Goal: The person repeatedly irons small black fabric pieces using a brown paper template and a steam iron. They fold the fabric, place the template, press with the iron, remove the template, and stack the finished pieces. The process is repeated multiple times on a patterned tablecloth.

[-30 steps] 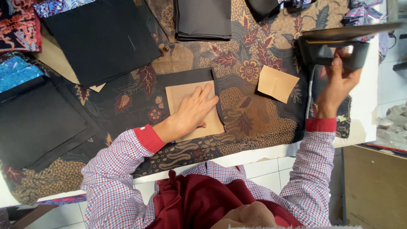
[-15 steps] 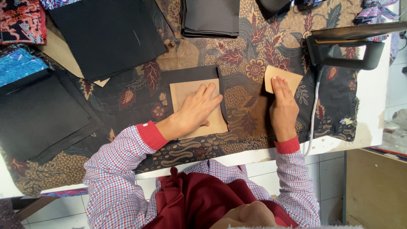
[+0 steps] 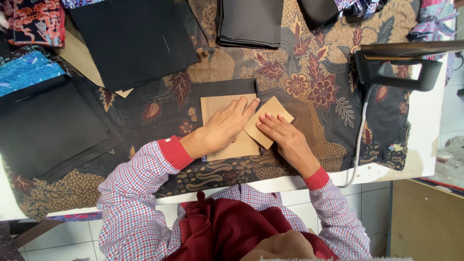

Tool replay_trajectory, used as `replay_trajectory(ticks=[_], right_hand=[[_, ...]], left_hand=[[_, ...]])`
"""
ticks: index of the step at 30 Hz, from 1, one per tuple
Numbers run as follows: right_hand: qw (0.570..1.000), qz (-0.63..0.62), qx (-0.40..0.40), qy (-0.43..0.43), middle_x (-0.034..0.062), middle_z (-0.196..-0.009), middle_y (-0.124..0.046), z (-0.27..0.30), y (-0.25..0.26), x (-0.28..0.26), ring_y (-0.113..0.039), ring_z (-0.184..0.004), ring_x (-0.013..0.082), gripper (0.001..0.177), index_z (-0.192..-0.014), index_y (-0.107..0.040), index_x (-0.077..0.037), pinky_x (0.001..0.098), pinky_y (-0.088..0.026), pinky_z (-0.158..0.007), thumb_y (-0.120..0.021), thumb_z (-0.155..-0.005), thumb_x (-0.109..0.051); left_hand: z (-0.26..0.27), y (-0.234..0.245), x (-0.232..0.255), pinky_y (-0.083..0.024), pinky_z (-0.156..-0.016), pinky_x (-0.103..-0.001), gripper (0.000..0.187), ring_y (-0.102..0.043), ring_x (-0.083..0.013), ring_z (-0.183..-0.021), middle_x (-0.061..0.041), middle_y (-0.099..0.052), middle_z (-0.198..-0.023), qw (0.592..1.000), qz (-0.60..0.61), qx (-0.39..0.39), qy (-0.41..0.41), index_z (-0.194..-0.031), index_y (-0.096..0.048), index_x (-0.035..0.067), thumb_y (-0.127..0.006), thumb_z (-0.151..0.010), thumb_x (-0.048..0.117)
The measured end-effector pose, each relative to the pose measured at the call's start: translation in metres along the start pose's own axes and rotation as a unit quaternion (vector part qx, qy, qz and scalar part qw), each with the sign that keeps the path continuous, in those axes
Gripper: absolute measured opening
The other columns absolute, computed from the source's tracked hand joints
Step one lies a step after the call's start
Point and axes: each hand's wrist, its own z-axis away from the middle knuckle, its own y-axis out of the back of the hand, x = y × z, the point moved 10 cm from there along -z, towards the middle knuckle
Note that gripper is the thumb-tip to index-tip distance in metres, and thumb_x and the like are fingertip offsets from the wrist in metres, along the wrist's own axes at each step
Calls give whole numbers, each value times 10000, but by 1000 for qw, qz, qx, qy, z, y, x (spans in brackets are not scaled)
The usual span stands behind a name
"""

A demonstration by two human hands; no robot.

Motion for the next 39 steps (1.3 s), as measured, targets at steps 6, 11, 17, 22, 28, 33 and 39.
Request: replay_trajectory(ticks=[6, 11, 17, 22, 28, 33, 39], right_hand=[[999, -9, 15, 27, 100, -1413, -639, -39, 2, 10, -556, -1393, 274, 595, -1342, -656, -90, 439, -405, -1217, -570, -805, 152], [999, -16, 20, 39, 101, -1401, -651, -67, 3, 18, -573, -1368, 283, 614, -1346, -650, -59, 434, -403, -1176, -568, -784, 174], [998, -22, 39, 51, 107, -1387, -657, -87, 3, 22, -600, -1339, 301, 564, -1309, -652, -47, 431, -444, -1180, -574, -799, 182], [993, -40, 110, 12, 143, -1389, -659, -74, 20, 44, -633, -1310, 323, 568, -1312, -628, -40, 408, -477, -1159, -516, -809, 199], [953, 205, 207, -84, 250, -1494, -564, -39, 70, 74, -517, -1380, 434, 566, -1449, -562, -8, 530, -369, -1129, -615, -891, 66], [989, 80, 114, -55, 125, -1516, -548, -37, 43, 15, -507, -1324, 354, 521, -1406, -550, -102, 490, -379, -1163, -686, -907, -40], [998, 1, -21, 58, 184, -1470, -483, -62, -30, -82, -482, -1307, 370, 860, -1469, -436, -12, 588, -303, -1128, -797, -796, -407]], left_hand=[[2, 3, -6, -486, -851, -425, 1407, -543, -334, -1029, -194, -541, -1155, 990, -126, -17, 65, -1556, -223, -33, -964, -398, 265], [3, 10, -6, -491, -812, -414, 1512, -535, -322, -1000, -197, -526, -1231, 989, -131, -7, 68, -1600, -127, 24, -977, -374, 273], [17, 20, -6, -497, -961, -401, 1483, -530, -336, -1048, -196, -509, -1240, 995, -71, 39, 64, -1611, -88, 8, -959, -431, 228], [34, 28, -4, -465, -992, -410, 1206, -526, -352, -1109, -188, -525, -1203, 993, -42, 90, 58, -1513, -285, -59, -930, -541, 249], [60, 27, -12, -408, -1044, -441, 583, -530, -309, -1196, -111, -573, -1211, 993, -16, 111, 29, -1171, -602, 51, -853, -664, 192], [67, 26, -26, -325, -1069, -502, 423, -544, -244, -1210, -53, -585, -1195, 993, 26, 107, 36, -1152, -662, 91, -771, -744, 97], [89, 35, -31, -283, -1092, -538, 415, -541, -232, -1190, -63, -600, -1175, 990, 22, 130, 55, -1154, -667, 77, -758, -751, 113]])
